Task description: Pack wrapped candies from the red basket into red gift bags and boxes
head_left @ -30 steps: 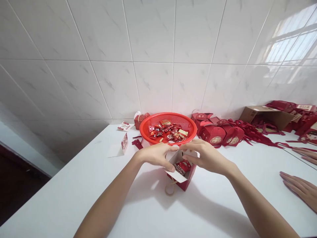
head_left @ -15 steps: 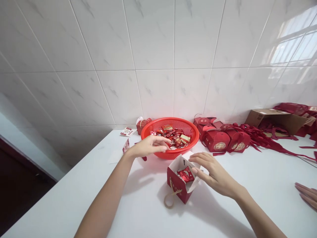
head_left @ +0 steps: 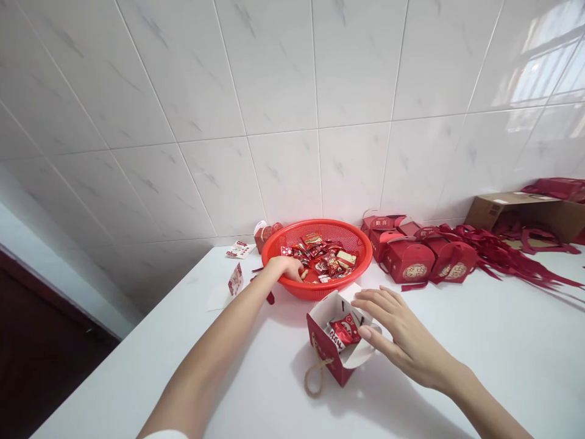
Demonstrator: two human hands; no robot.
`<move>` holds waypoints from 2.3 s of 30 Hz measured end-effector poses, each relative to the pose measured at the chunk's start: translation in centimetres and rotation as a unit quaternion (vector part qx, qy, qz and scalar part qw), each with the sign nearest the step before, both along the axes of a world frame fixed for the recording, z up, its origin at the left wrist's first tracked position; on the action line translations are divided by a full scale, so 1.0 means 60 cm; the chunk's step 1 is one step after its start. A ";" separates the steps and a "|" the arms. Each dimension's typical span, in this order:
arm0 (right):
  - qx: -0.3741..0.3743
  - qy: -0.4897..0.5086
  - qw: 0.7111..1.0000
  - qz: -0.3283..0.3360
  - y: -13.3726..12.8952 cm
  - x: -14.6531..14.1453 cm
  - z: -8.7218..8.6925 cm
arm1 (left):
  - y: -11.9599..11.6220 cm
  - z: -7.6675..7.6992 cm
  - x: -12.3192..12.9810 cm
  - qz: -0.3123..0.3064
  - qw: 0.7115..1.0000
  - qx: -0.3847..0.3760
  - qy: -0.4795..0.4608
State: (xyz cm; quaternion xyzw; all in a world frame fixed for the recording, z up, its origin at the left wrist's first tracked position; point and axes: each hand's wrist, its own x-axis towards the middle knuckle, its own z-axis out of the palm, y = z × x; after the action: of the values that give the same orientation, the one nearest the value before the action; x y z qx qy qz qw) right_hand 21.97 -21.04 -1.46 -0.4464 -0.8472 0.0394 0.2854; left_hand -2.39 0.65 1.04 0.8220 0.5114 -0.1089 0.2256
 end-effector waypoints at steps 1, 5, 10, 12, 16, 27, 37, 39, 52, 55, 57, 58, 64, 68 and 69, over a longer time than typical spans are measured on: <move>0.003 0.001 1.000 -0.001 -0.001 -0.001 -0.001 | 0.001 -0.005 0.002 -0.006 1.000 -0.005 0.005; -0.004 0.002 1.000 0.008 -0.006 -0.014 -0.008 | 0.002 -0.018 0.005 -0.036 0.999 -0.027 -0.010; 0.024 0.004 1.000 0.015 -0.005 -0.036 -0.023 | 0.002 -0.023 0.006 -0.053 0.995 -0.043 -0.070; 0.031 0.003 0.999 0.017 -0.004 -0.038 -0.028 | 0.000 -0.022 0.005 -0.047 0.992 -0.030 -0.109; 0.019 0.000 1.000 0.014 -0.003 -0.035 -0.031 | -0.005 -0.017 0.005 -0.019 0.975 0.028 -0.220; 0.026 0.006 1.000 0.010 -0.002 -0.035 -0.030 | -0.024 0.001 0.002 -0.002 0.922 0.134 -0.364; 0.036 -0.004 0.999 0.016 0.001 -0.035 -0.036 | -0.132 0.058 0.017 -0.026 0.856 0.005 -0.516; 0.041 0.001 0.999 0.021 0.001 -0.035 -0.037 | -0.170 0.072 0.019 -0.087 0.883 -0.031 -0.460; 0.113 0.015 0.993 0.013 0.007 -0.021 -0.045 | -0.227 0.093 -0.018 -0.157 0.973 0.031 -0.166; 0.112 0.022 0.993 0.004 0.008 -0.018 -0.045 | -0.230 0.102 -0.036 -0.162 0.977 0.007 -0.142; 0.108 0.036 0.993 -0.014 0.009 -0.016 -0.046 | -0.228 0.105 -0.047 -0.167 0.978 0.007 -0.128; 0.106 0.043 0.993 -0.025 0.009 -0.015 -0.047 | -0.226 0.105 -0.052 -0.168 0.978 0.009 -0.122; 0.091 0.100 0.990 -0.034 0.011 -0.015 -0.051 | -0.223 0.104 -0.063 -0.195 0.974 -0.003 -0.112; 0.110 0.141 0.984 0.015 0.006 -0.022 -0.054 | -0.229 0.105 -0.061 -0.203 0.972 -0.017 -0.120; 0.115 0.146 0.982 0.024 0.005 -0.024 -0.056 | -0.229 0.105 -0.062 -0.204 0.971 -0.022 -0.124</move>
State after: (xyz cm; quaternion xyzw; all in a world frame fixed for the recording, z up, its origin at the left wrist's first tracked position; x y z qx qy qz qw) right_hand 20.52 -20.72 -4.80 -0.3797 -0.8059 0.0133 0.4541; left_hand -6.12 -13.07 7.35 0.9108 0.2985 -0.0611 0.2787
